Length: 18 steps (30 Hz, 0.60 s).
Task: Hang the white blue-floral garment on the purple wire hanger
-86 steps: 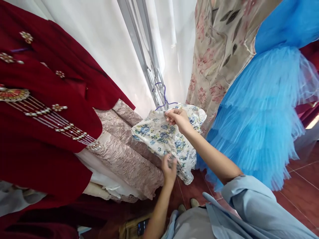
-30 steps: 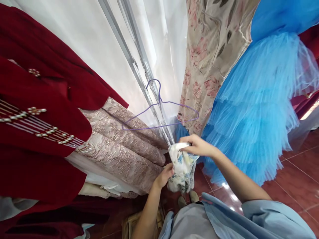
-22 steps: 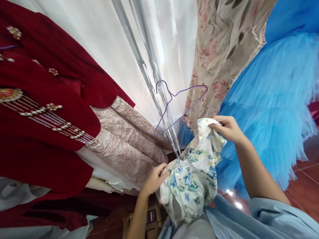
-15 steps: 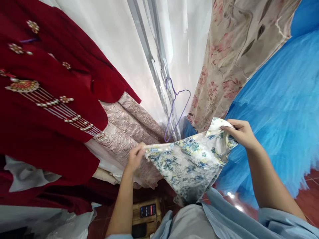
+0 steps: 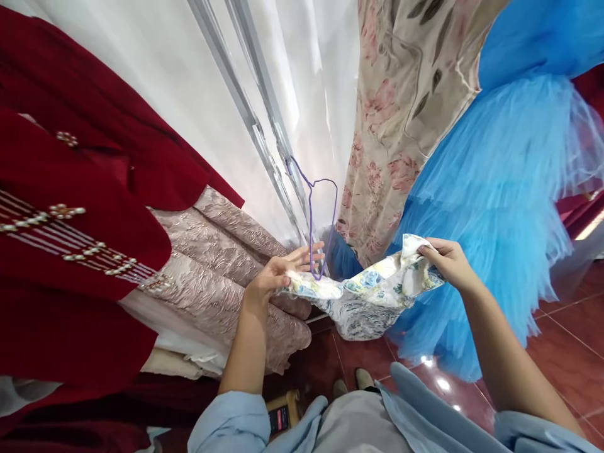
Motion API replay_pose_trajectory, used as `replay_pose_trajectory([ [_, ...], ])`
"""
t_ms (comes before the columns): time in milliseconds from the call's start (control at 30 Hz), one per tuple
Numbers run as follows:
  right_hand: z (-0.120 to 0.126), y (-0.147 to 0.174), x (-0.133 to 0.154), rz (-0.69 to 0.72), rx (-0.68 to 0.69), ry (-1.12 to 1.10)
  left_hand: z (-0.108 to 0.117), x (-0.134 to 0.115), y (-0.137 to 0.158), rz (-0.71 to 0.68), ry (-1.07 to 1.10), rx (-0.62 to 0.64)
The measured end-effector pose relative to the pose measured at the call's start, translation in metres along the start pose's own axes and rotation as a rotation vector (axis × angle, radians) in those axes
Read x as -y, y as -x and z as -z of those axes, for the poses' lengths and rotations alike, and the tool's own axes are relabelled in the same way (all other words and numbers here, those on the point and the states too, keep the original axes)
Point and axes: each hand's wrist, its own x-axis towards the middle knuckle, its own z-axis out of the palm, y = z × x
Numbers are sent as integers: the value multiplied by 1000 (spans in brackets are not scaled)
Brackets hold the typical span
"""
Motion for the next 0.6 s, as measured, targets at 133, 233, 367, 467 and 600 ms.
replay_pose_trajectory([
  [133, 2, 0, -2, -41, 44, -17, -1, 2, 2, -6, 66, -115],
  [233, -2, -8, -3, -32, 39, -23, 3, 4, 2, 1, 71, -366],
  [367, -14, -45, 4, 99, 40, 50, 22, -2, 6, 64, 55, -636],
  [467, -25, -100, 22, 297, -43, 166, 42, -11, 8, 139, 74, -699],
  [600, -52, -183, 47, 392, -49, 195, 72, -18, 8, 231, 34, -674],
])
